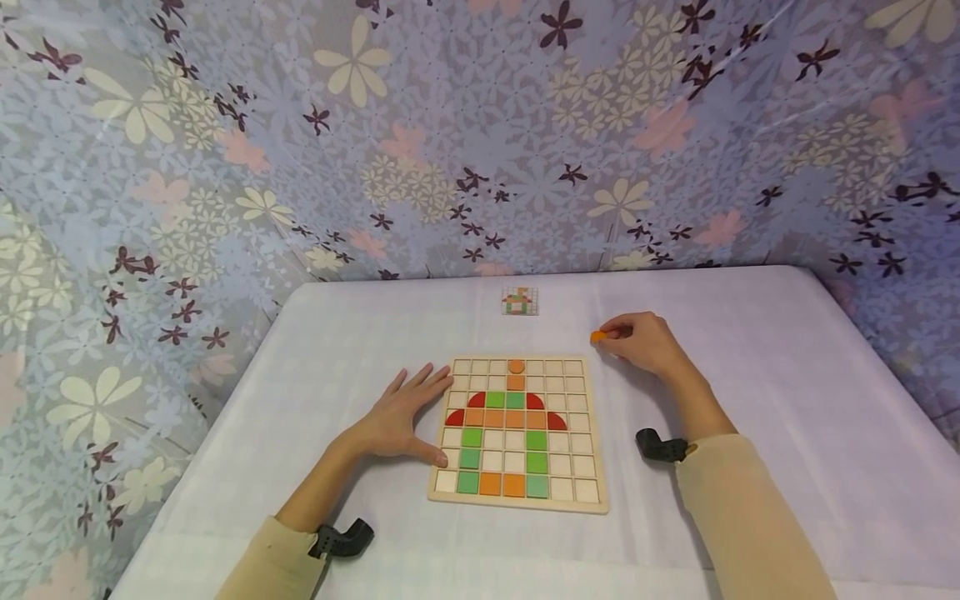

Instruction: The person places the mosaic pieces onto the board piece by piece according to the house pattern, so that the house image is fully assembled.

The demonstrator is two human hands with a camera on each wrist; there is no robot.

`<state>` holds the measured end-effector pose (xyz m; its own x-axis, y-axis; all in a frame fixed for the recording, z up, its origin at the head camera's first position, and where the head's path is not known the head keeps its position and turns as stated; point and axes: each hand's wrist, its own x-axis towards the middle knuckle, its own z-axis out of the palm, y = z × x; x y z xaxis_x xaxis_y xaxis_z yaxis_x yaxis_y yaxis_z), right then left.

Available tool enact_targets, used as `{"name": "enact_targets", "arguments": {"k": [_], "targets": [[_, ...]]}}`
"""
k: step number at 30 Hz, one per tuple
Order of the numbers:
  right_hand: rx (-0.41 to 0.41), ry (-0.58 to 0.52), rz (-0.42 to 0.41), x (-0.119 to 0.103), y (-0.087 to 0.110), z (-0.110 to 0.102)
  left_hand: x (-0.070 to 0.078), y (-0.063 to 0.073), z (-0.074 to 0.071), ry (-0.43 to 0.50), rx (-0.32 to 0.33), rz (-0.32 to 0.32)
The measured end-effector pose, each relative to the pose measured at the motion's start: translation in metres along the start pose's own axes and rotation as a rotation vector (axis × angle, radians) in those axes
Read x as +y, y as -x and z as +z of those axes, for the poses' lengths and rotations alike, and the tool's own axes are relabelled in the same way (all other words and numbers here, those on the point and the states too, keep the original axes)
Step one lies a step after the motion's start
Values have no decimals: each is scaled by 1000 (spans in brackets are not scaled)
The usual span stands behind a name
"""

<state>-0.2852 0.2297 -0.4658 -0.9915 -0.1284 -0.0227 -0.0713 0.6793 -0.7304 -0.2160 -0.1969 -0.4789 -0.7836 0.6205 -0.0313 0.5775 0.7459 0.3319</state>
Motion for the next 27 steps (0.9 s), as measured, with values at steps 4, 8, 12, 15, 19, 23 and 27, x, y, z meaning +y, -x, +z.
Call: {"name": "enact_targets", "arguments": {"k": [4,8,12,15,19,23,27], "targets": [[-37,-2,-21,-4,1,3,-1,0,1,3,-3,0],[-72,-19,-35,-9,2,6,0,0,0,9,-8,-3],[-90,-20,-42,-15,3,11,0,0,-1,7,-1,1],[-96,-13,-57,-21,3,15,0,0,-1,7,4,4],[-114,-5,-89,-28,2,20,0,1,-1,12,4,6],[-136,21,-127,-34,3,24,-1,1,0,13,4,9],[-141,49,-162,-41,2,27,-1,1,0,8,8,12]]}}
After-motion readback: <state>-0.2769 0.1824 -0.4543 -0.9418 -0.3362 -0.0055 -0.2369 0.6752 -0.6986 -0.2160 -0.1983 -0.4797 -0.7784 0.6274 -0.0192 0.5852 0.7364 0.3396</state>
